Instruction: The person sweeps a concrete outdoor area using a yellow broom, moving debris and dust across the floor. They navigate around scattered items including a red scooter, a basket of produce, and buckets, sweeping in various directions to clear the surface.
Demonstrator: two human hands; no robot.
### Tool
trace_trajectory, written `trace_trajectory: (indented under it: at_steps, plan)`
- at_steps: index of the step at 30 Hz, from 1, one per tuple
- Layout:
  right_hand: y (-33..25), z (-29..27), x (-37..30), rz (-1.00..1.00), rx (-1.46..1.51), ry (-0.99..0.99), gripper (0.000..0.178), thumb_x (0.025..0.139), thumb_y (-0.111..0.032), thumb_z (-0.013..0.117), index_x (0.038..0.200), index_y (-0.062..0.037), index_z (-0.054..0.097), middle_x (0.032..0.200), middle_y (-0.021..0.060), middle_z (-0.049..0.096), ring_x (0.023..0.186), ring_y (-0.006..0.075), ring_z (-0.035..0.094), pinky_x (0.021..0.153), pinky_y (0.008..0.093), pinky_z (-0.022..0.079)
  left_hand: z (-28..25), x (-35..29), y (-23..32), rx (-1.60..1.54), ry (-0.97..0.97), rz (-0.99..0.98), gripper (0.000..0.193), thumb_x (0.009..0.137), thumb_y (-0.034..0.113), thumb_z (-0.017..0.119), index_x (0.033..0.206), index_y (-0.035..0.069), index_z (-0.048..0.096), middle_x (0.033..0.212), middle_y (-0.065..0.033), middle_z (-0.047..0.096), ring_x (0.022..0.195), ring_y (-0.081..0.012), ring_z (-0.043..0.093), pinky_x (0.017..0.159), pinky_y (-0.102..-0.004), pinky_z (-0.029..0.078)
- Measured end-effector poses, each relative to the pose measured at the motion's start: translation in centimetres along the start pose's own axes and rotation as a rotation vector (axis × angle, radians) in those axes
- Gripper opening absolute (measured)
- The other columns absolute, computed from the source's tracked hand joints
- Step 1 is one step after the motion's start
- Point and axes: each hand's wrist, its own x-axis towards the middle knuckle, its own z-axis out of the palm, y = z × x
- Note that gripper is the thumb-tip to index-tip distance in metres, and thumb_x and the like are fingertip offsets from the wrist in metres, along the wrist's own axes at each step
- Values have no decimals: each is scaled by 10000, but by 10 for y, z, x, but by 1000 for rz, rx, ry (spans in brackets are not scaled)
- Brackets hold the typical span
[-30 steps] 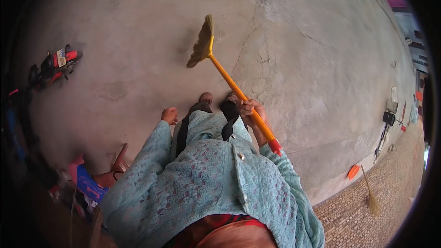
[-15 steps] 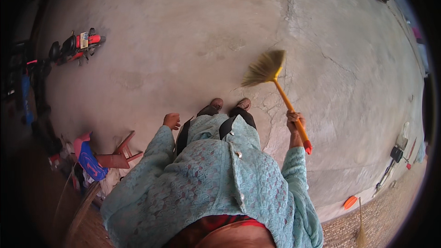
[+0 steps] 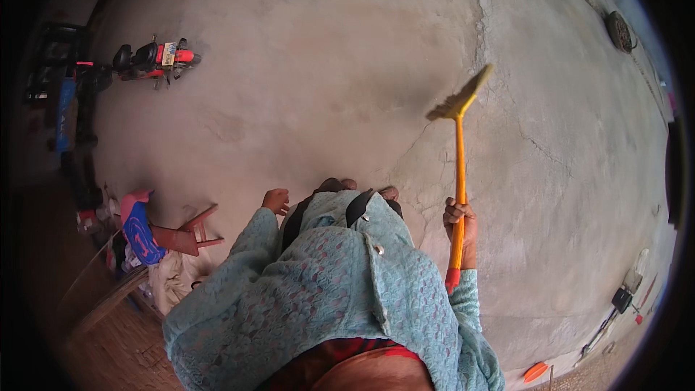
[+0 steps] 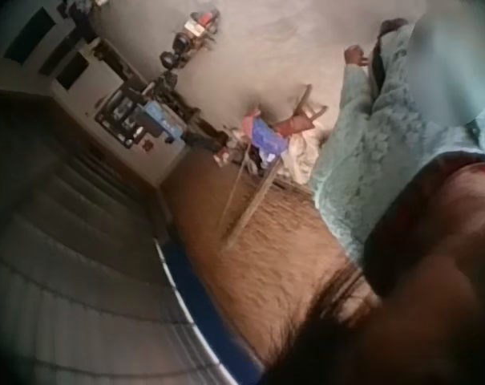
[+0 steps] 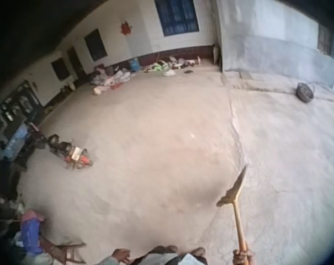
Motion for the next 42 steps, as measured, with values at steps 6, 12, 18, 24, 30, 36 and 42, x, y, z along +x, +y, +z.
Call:
trace_trajectory:
  at_steps: [6, 12, 18, 24, 30, 36, 42]
  plan:
    - [23, 23, 103, 328, 61, -120, 167, 740, -9, 446, 855, 110, 423, 663, 64, 449, 469, 77, 392, 453, 166, 378, 3, -12, -1, -44, 26, -24, 338, 734, 128, 483, 1059, 33, 502, 778, -112, 558, 537, -168, 506, 428, -279, 402]
    - [41, 26, 231, 458, -21, -76, 165, 699, -14, 425, 810, 104, 401, 580, 29, 405, 475, 97, 428, 451, 181, 409, 6, 13, 19, -60, -8, 42, 327, 724, 123, 496, 1035, 24, 518, 754, -106, 557, 553, -176, 506, 442, -296, 405]
    - [-36, 5, 209, 311, 111, 45, 184, 681, -24, 418, 801, 114, 392, 608, 69, 423, 474, 115, 439, 448, 188, 410, -7, 79, 35, -161, -24, -151, 212, 802, 204, 445, 867, 20, 527, 801, -143, 544, 621, -289, 561, 491, -414, 445]
    - [-77, 78, 183, 138, -51, 303, 155, 730, -37, 378, 793, 105, 381, 638, 66, 421, 493, 100, 445, 460, 199, 406, -17, 130, 110, -154, -37, -158, 237, 781, 162, 459, 952, 10, 520, 797, -139, 545, 591, -264, 563, 466, -393, 447]
    - [-43, 155, 196, -18, -390, 210, 369, 723, 8, 434, 1077, -94, 411, 764, 124, 459, 503, 78, 419, 473, 185, 390, -16, 152, 175, -145, -46, -15, 379, 748, 133, 466, 1115, 37, 458, 840, -118, 548, 583, -217, 558, 456, -342, 456]
    - [-23, 174, 273, 154, -384, 49, 491, 713, 12, 448, 1171, -132, 343, 753, 97, 470, 498, 67, 407, 439, 180, 364, -10, 145, 184, -273, 32, -33, 406, 738, 160, 479, 1128, 51, 443, 833, -122, 540, 589, -233, 555, 450, -342, 449]
    - [-34, 193, 414, 442, -134, -143, 162, 745, -20, 421, 904, -12, 387, 692, 77, 438, 525, 99, 441, 450, 199, 412, -18, 112, 178, -297, 89, -136, 362, 756, 218, 489, 1084, 65, 473, 849, -132, 522, 650, -268, 540, 526, -427, 453]
